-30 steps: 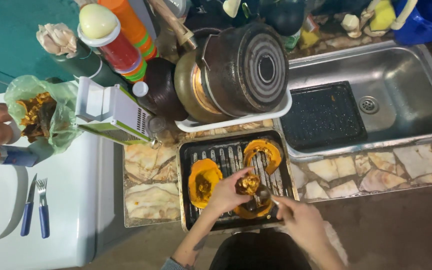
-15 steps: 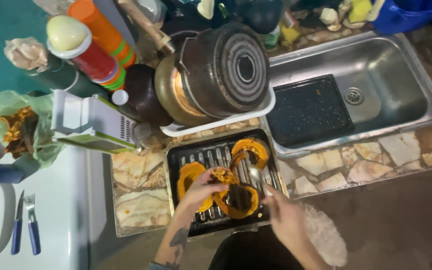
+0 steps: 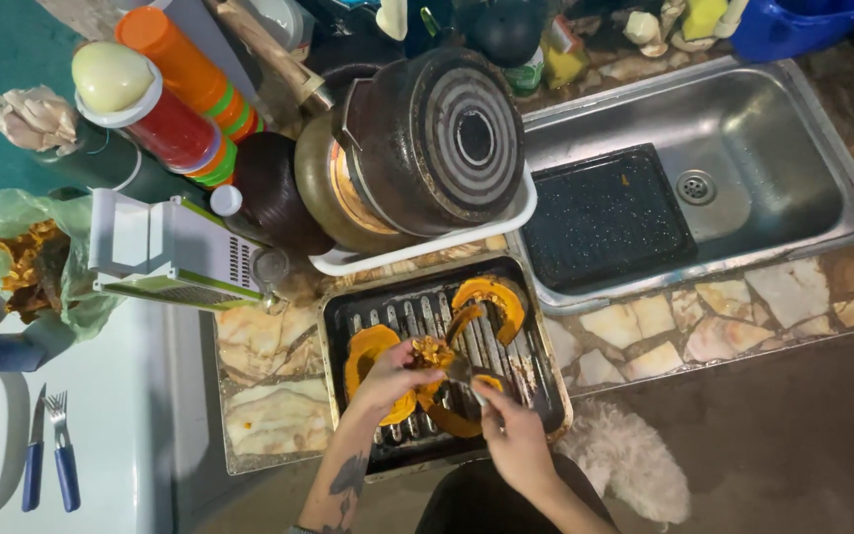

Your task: Scooping out the seeds and flesh from a roasted squash using a spoon in a kitchen.

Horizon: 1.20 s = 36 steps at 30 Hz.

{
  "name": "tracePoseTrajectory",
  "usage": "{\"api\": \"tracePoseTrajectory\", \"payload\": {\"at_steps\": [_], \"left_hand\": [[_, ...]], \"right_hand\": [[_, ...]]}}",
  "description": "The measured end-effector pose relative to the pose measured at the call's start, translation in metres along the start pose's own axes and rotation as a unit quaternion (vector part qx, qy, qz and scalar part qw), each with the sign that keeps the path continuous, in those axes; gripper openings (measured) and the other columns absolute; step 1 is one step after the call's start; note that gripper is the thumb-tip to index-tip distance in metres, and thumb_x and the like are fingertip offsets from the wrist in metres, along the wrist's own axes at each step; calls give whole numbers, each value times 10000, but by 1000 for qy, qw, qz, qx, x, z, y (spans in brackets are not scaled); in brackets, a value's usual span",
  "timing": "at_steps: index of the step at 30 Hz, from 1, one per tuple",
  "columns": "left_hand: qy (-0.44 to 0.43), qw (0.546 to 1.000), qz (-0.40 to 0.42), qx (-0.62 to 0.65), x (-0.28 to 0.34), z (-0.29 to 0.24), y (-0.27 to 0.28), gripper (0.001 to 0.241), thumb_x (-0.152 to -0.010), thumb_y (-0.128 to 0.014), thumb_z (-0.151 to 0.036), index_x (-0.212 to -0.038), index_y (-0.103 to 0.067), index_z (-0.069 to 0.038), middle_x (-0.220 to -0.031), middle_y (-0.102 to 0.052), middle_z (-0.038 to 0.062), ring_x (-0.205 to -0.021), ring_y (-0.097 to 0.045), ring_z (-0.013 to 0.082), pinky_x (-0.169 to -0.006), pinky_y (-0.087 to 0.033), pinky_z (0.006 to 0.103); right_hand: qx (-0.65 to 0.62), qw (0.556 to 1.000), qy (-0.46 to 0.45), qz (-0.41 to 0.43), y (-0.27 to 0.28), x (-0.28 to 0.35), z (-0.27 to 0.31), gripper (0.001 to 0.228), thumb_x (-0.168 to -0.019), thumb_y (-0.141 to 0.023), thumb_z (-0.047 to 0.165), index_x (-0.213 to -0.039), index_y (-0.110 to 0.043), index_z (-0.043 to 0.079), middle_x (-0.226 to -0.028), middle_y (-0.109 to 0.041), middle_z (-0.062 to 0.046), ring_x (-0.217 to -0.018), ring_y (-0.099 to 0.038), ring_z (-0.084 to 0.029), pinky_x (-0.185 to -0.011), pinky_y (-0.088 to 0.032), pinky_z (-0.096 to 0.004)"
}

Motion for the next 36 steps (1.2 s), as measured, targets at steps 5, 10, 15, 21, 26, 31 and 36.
{"api": "tracePoseTrajectory", "payload": {"at_steps": [5,10,15,21,26,31,36], "left_hand": [[58,986,-15,157,14,-24,-1,478,-789,-798,-19,-1246,-666,-58,-1101,-733,64,-931,-694,161,-793,-545,311],[49,940,-52,334,22,-31,3,329,-808,-791,-59,-1061,-586,-100,-1052,-723,108,-899,-712,226,-765,-586,382],[-13,926,-62,371,38,-36,5,254,-856,-766,-41,-1039,-603,-108,-1025,-732,81,-903,-697,209,-800,-605,392],[-82,902,-93,413,63,-30,3,195,-904,-717,-36,-1088,-655,-44,-1026,-738,89,-930,-724,230,-825,-617,403],[-108,889,-132,425,99,-33,-5,268,-901,-704,-23,-1162,-656,-62,-1066,-734,85,-955,-730,219,-839,-619,399],[-168,868,-189,428,125,-35,-12,457,-843,-695,18,-1276,-637,-115,-1125,-729,66,-990,-724,206,-868,-622,387],[-178,844,-236,448,149,-41,-16,415,-859,-707,15,-1251,-617,-87,-1124,-726,70,-1006,-723,205,-862,-621,381]], "right_hand": [[198,978,21,59,2,-7,-13,500,-887,-613,113,-1375,-615,222,-834,-734,-196,-725,-728,-373,-666,-585,-467],[258,963,47,61,19,-7,-12,495,-872,-616,169,-1358,-611,262,-815,-752,-172,-695,-719,-393,-661,-583,-513],[371,928,16,9,50,-3,44,541,-884,-595,276,-1422,-602,341,-660,-717,-175,-605,-707,-383,-628,-587,-516],[281,960,16,14,48,-9,63,409,-945,-586,219,-1346,-644,274,-730,-737,-157,-601,-724,-307,-619,-585,-424],[110,969,212,-63,26,28,122,437,-917,-616,51,-1333,-664,180,-965,-748,-152,-711,-752,-254,-627,-579,-353],[124,958,255,-44,-9,53,127,577,-852,-623,-72,-1371,-658,177,-926,-712,-117,-756,-725,-251,-687,-579,-351],[115,958,259,-40,-13,58,133,652,-798,-595,-125,-1362,-657,197,-897,-714,-73,-761,-730,-223,-690,-580,-333]]}}
Point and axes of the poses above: each hand's wrist, its own x-axis away from the middle knuckle, its own y-axis out of the back of the hand, z = x × y, the point moved 1 cm from there along -x, towards the middle knuckle
